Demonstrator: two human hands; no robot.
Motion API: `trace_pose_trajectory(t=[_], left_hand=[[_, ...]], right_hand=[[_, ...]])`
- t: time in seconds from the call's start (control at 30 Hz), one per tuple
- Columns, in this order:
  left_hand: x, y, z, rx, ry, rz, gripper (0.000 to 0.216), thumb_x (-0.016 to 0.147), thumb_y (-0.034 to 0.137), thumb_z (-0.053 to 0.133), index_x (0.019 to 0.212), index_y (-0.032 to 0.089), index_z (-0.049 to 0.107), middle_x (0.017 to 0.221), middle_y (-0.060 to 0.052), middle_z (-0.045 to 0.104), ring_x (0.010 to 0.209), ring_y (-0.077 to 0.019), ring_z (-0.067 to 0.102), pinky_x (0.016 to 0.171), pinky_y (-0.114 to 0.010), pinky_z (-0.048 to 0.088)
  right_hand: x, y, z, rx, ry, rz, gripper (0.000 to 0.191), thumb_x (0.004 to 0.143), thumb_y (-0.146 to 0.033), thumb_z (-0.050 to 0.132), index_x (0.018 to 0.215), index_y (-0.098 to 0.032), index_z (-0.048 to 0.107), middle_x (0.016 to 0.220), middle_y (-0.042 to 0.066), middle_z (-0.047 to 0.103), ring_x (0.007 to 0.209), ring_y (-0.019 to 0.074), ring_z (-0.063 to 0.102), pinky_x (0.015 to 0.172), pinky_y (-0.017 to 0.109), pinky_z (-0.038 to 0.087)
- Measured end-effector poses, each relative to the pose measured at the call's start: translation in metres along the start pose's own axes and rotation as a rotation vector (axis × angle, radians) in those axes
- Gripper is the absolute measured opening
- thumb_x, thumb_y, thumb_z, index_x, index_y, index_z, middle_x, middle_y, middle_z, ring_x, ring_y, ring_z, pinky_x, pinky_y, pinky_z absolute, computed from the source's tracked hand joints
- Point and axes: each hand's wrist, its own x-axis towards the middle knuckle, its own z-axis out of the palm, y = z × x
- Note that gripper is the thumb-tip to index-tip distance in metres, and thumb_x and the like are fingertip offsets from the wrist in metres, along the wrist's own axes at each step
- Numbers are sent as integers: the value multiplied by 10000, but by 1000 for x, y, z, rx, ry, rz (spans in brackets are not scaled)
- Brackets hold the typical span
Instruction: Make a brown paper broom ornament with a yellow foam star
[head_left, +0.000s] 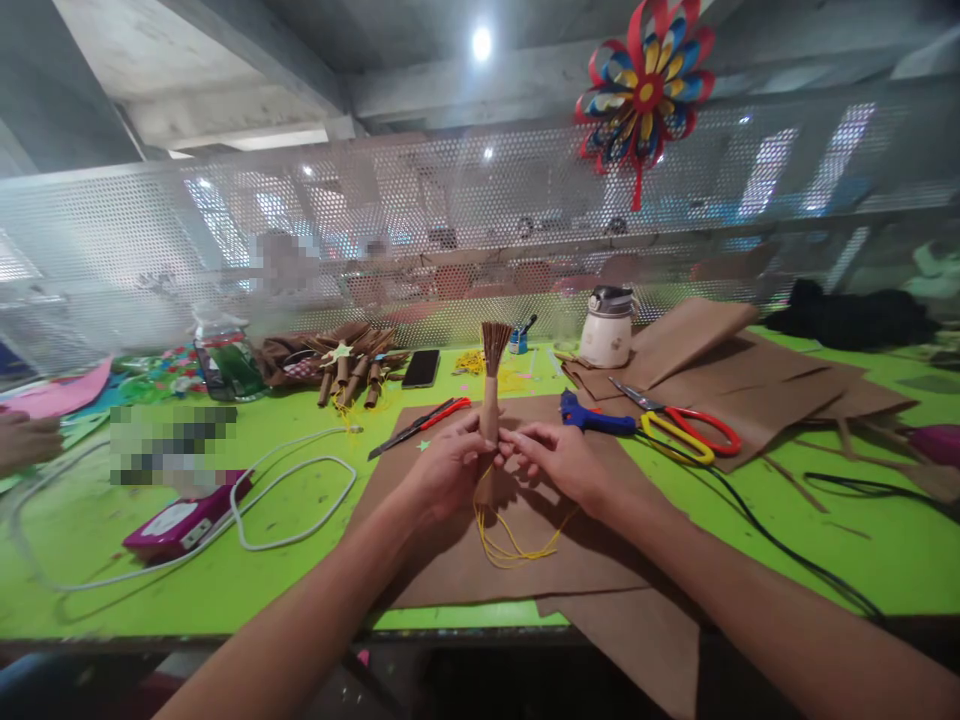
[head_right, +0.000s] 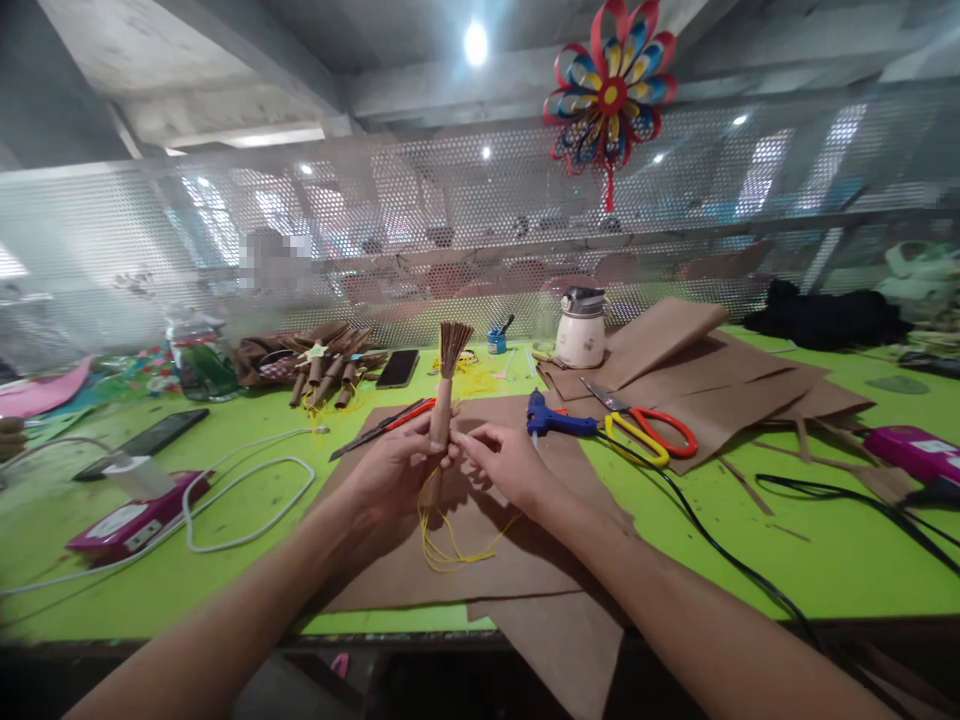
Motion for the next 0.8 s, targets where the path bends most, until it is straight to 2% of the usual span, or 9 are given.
trace_pose_trajectory(t=[0.13, 0.23, 0.33, 0.5, 0.6, 0.8], left_hand=[[0, -4, 1, -5, 36, 30, 285, 653, 18, 533, 908, 135, 586, 828, -49, 638, 694, -117, 596, 718, -244, 464], [0, -7, -1, 3, 143, 59, 271, 643, 34, 534, 887, 143, 581, 815, -44, 628, 689, -125, 594, 670, -245, 464], [-1, -8, -2, -14, 238, 60, 366, 630, 43, 545, 976, 161, 566, 817, -35, 622, 693, -135, 599, 645, -247, 463], [-3, -7, 8, -59, 264, 56, 508, 596, 33, 521, 1079, 190, 513, 802, -28, 619, 652, -158, 603, 599, -279, 471], [-3, -6, 12, -91, 315, 60, 546, 574, 24, 509, 1095, 188, 497, 773, -21, 615, 622, -146, 597, 578, -257, 456], [-5, -3, 10, -172, 296, 53, 574, 595, 45, 512, 1151, 183, 479, 697, 4, 599, 570, -116, 562, 538, -212, 417]], right_hand=[[0, 4, 1, -11, 3, 2, 327, 802, -472, 585, 841, -160, 674, 745, 30, 639, 578, 107, 521, 528, 241, 433], [0, 8, 3, -70, 19, -28, 325, 811, -465, 568, 826, -153, 660, 704, 20, 617, 562, 112, 520, 532, 251, 441], [-2, 8, 6, -179, 48, -55, 327, 825, -444, 553, 842, -136, 659, 700, 38, 631, 589, 139, 562, 548, 267, 463], [-5, 9, 17, -261, -12, -197, 266, 849, -352, 536, 947, -143, 667, 867, 75, 692, 765, 179, 635, 690, 297, 503], [-6, 9, 24, -375, -32, -221, 261, 844, -319, 537, 999, -144, 653, 869, 79, 692, 758, 186, 637, 682, 300, 496], [-2, 0, 33, -585, -33, -239, 223, 823, -254, 538, 1002, -165, 637, 897, 76, 688, 783, 198, 624, 700, 303, 460]])
